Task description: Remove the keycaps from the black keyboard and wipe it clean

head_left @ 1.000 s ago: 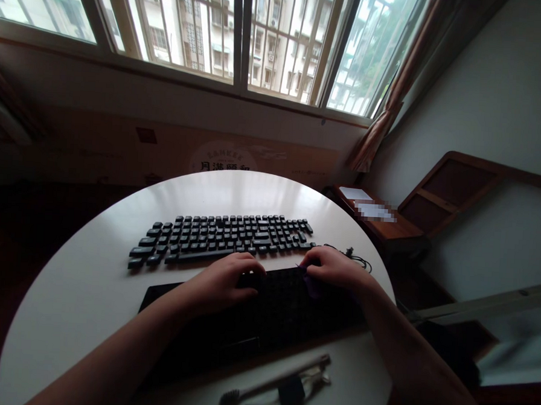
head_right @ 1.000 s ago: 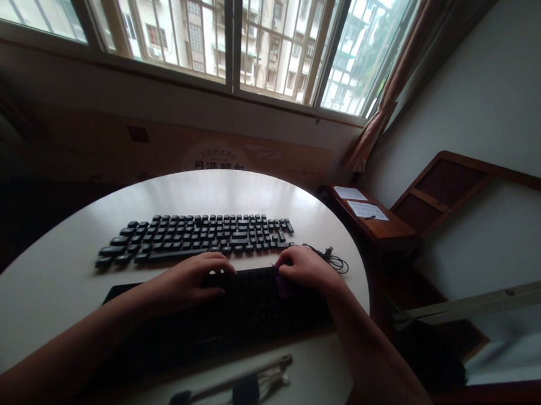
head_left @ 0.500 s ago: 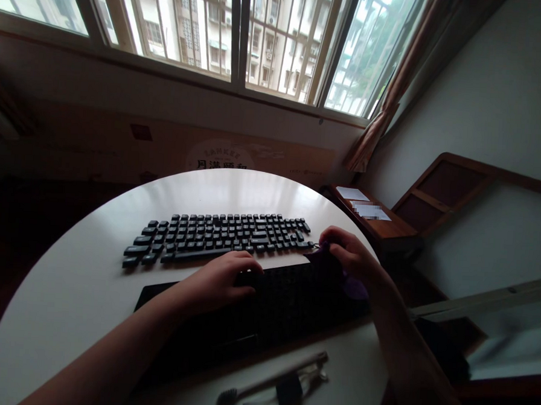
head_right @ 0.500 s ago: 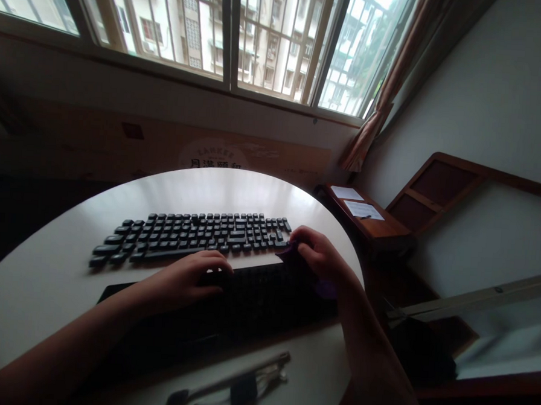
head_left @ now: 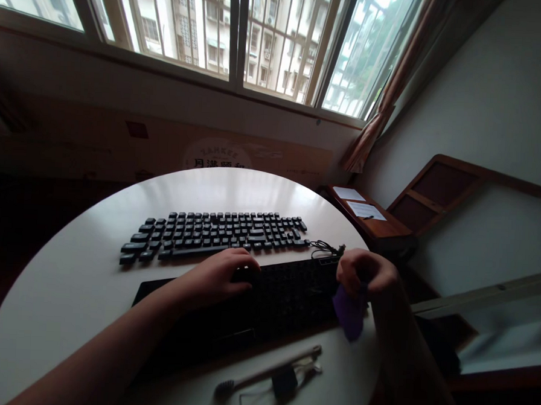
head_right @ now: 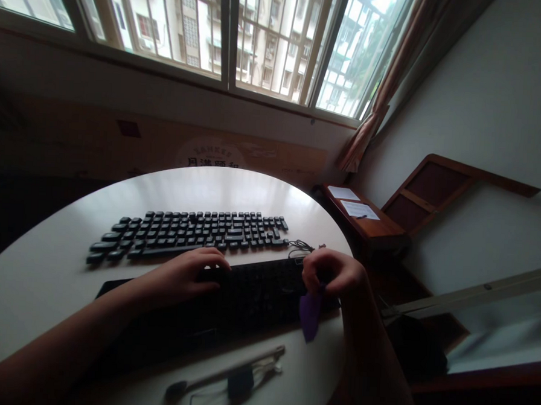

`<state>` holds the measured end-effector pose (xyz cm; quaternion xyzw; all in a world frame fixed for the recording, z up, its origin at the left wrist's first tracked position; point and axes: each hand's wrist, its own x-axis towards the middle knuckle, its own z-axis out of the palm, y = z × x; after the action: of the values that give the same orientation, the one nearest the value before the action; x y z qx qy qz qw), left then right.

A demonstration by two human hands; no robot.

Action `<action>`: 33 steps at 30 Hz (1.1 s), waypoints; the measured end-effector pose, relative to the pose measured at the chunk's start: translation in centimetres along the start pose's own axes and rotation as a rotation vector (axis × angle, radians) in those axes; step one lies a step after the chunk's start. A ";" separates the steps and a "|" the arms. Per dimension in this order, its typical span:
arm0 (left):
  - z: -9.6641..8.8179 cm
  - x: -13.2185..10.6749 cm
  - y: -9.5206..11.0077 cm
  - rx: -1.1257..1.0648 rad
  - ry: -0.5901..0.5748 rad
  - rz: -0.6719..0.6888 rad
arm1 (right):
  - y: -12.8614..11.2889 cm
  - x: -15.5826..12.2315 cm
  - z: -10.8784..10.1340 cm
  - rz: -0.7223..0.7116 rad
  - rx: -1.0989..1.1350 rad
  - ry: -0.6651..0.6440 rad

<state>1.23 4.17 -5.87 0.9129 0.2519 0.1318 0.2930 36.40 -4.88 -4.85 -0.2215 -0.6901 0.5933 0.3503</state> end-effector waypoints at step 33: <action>0.4 -0.2 -0.5 -0.001 0.030 0.040 | 0.8 4.9 3.2 0.480 -1.253 0.307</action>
<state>1.03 4.23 -6.44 0.9155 0.2378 0.1515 0.2871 30.66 -3.31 -4.71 -0.6105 -0.7773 0.1055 0.1090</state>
